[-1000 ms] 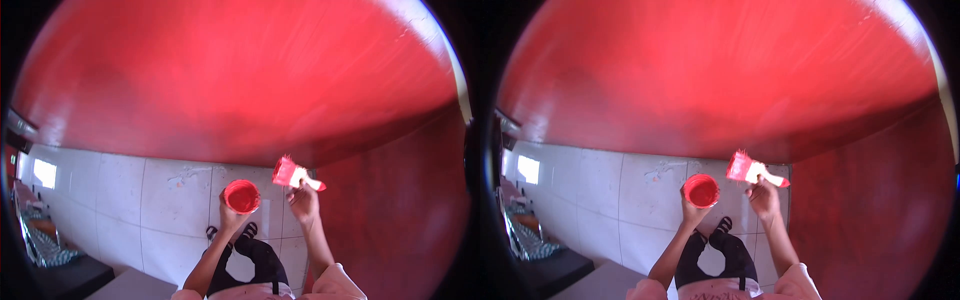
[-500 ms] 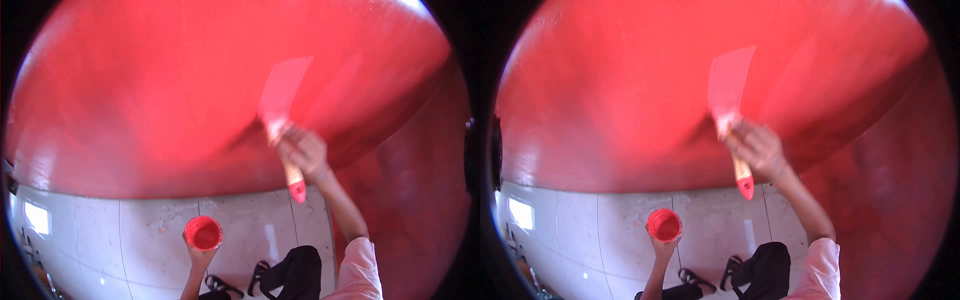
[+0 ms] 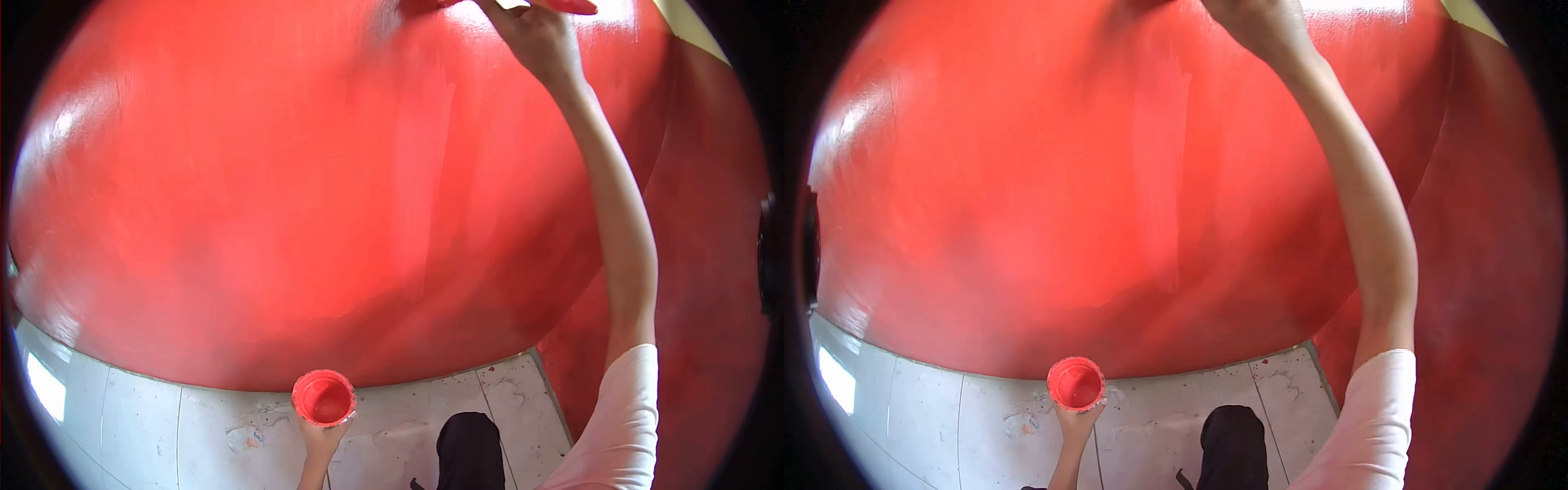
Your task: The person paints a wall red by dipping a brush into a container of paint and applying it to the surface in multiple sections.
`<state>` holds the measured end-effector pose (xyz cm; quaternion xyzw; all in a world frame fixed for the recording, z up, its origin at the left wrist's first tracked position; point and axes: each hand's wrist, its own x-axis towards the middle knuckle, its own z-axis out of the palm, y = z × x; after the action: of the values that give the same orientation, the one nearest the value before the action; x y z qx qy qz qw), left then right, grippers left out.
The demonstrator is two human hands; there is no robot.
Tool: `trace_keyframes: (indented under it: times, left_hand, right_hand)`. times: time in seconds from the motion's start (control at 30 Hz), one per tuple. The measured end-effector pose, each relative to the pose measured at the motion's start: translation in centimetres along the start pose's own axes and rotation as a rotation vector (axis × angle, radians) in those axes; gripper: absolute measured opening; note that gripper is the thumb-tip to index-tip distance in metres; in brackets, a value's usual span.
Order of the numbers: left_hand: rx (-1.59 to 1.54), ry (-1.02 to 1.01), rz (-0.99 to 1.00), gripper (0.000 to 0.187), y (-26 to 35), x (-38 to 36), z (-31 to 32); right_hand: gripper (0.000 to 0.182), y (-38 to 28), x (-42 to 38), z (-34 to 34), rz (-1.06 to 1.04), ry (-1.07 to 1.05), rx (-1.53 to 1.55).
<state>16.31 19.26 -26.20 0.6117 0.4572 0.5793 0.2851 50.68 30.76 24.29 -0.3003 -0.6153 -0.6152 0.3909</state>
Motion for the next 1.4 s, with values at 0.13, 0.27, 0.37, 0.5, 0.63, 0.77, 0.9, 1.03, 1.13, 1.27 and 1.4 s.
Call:
trace_keyframes:
  times: [0.13,0.27,0.37,0.5,0.63,0.77,0.9,1.03,1.13,1.27,1.4]
  left_hand:
    - [0.029,0.007,0.023,0.094,1.0,0.6,-0.6]
    - [-0.057,0.062,-0.022,0.100,0.9,0.2,-0.8]
    - [-0.016,0.117,0.017,0.102,0.1,0.3,-0.9]
    - [-0.082,0.090,-0.047,0.103,-1.0,-0.1,-1.6]
    - [-0.073,0.092,0.014,0.079,0.3,-0.1,-1.5]
    - [-0.081,0.020,-0.058,0.069,0.7,-0.2,-1.9]
    - [-0.066,-0.007,-0.144,0.089,1.4,0.0,-1.6]
    - [-0.131,0.025,-0.155,0.082,4.4,0.6,-1.0]
    - [-0.168,0.045,-0.118,0.076,4.9,0.7,-0.6]
    - [-0.205,0.029,-0.130,0.068,6.3,0.9,-0.7]
    - [-0.213,0.073,-0.147,0.067,6.1,0.7,-0.6]
  right_hand:
    - [0.031,-7.8,-6.4,0.0,-0.330,-0.080,0.420]
    - [0.029,-18.3,-26.6,-2.1,-0.188,-0.428,0.600]
    - [0.030,-17.4,-26.8,-3.8,-0.154,-0.610,0.845]
    - [0.036,-4.4,-14.1,0.8,-0.194,-0.230,0.584]
    - [0.012,3.4,-4.2,2.1,0.401,0.079,0.293]
    - [0.021,-0.5,-10.4,3.4,-0.139,-0.026,0.386]
    - [0.031,-12.2,-24.8,-0.6,-0.120,-0.365,0.640]
    - [0.034,-11.6,-23.4,-2.0,-0.107,-0.558,0.832]
    - [0.028,-3.9,-13.4,0.7,0.013,-0.346,0.780]
    - [0.022,1.8,-2.5,0.3,0.358,0.005,0.522]
    - [0.031,0.4,-6.9,1.0,-0.125,-0.074,0.425]
